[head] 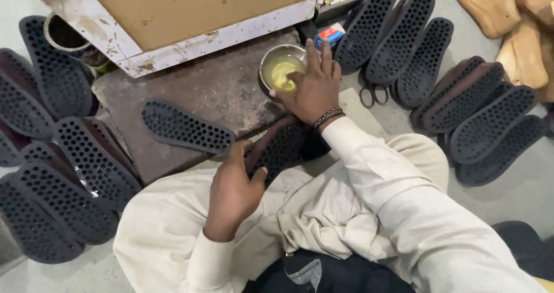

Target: Applying a liquid substance to the side edges of rubber shoe soles using a finger.

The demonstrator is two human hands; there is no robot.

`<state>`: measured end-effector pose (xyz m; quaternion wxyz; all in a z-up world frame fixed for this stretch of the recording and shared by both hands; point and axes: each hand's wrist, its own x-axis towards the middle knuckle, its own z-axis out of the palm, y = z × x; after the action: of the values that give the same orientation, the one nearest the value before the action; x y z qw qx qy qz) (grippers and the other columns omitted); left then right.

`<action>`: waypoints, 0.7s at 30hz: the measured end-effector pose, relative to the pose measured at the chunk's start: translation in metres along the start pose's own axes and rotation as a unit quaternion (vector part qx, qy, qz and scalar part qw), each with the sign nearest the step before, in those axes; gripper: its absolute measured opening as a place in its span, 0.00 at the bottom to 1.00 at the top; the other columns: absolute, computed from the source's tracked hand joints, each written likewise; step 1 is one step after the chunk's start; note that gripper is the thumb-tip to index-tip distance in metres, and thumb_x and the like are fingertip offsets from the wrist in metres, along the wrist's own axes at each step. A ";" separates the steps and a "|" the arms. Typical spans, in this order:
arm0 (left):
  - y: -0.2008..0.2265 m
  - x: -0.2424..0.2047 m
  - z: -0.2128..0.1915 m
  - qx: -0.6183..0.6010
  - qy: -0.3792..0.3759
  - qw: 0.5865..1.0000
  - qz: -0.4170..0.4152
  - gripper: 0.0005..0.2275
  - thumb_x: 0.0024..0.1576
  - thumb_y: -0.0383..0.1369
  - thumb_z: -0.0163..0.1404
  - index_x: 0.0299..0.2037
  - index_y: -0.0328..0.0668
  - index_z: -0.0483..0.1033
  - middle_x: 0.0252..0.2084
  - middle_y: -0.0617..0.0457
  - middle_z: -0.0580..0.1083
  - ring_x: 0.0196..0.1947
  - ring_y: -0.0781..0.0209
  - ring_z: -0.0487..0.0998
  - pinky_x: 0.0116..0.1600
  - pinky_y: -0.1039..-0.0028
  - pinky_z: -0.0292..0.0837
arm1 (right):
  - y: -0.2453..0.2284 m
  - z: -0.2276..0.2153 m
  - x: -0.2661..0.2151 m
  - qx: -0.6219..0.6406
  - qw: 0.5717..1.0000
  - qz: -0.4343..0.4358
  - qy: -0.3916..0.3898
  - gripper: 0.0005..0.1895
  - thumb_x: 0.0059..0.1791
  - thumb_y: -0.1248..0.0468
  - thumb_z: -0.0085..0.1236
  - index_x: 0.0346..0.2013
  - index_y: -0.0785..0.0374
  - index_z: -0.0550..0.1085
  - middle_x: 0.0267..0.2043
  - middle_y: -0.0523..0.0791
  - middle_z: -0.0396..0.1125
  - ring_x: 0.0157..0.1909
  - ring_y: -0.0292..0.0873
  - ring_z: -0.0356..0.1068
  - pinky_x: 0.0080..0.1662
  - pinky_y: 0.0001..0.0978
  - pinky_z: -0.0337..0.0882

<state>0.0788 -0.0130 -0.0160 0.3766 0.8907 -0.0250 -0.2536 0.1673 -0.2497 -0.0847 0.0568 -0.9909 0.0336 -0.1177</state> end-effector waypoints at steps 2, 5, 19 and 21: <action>0.010 -0.003 -0.014 -0.013 -0.033 0.999 -0.020 0.26 0.55 0.37 0.52 0.66 0.52 0.63 0.58 0.48 0.76 0.59 0.44 0.74 0.56 0.54 0.70 | 0.017 0.024 -0.009 -0.017 1.000 0.010 -0.015 0.28 0.44 0.35 0.59 0.46 0.49 0.78 0.75 0.57 0.48 0.75 0.69 0.40 0.59 0.71 0.57; 0.006 -0.005 -0.024 -0.043 -0.057 0.997 -0.038 0.26 0.57 0.37 0.50 0.68 0.53 0.62 0.63 0.49 0.74 0.65 0.48 0.72 0.61 0.57 0.70 | 0.018 0.019 -0.019 -0.061 0.997 0.021 -0.039 0.42 0.39 0.38 0.64 0.62 0.55 0.71 0.74 0.55 0.50 0.74 0.68 0.42 0.57 0.68 0.61; 0.004 -0.012 0.010 -0.672 -0.038 0.736 -0.073 0.10 0.64 0.39 0.49 0.49 0.46 0.77 0.35 0.56 0.77 0.32 0.68 0.77 0.37 0.78 0.70 | -0.040 -0.142 -0.112 0.406 0.902 -0.144 0.018 0.33 0.54 0.66 0.50 0.75 0.55 0.57 0.82 0.59 0.34 0.84 0.59 0.34 0.79 0.59 0.40; 0.019 -0.025 0.010 -0.696 -0.066 0.714 -0.042 0.15 0.65 0.35 0.46 0.59 0.40 0.74 0.46 0.49 0.78 0.42 0.64 0.79 0.46 0.77 0.74 | -0.043 -0.148 -0.137 0.327 0.923 -0.200 0.018 0.30 0.57 0.62 0.43 0.76 0.51 0.56 0.81 0.62 0.29 0.84 0.66 0.35 0.70 0.54 0.63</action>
<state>0.0553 -0.0268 0.0019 0.8763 0.3582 0.1712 -0.2727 0.0017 -0.2114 0.0320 0.3528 -0.9008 -0.2050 -0.1489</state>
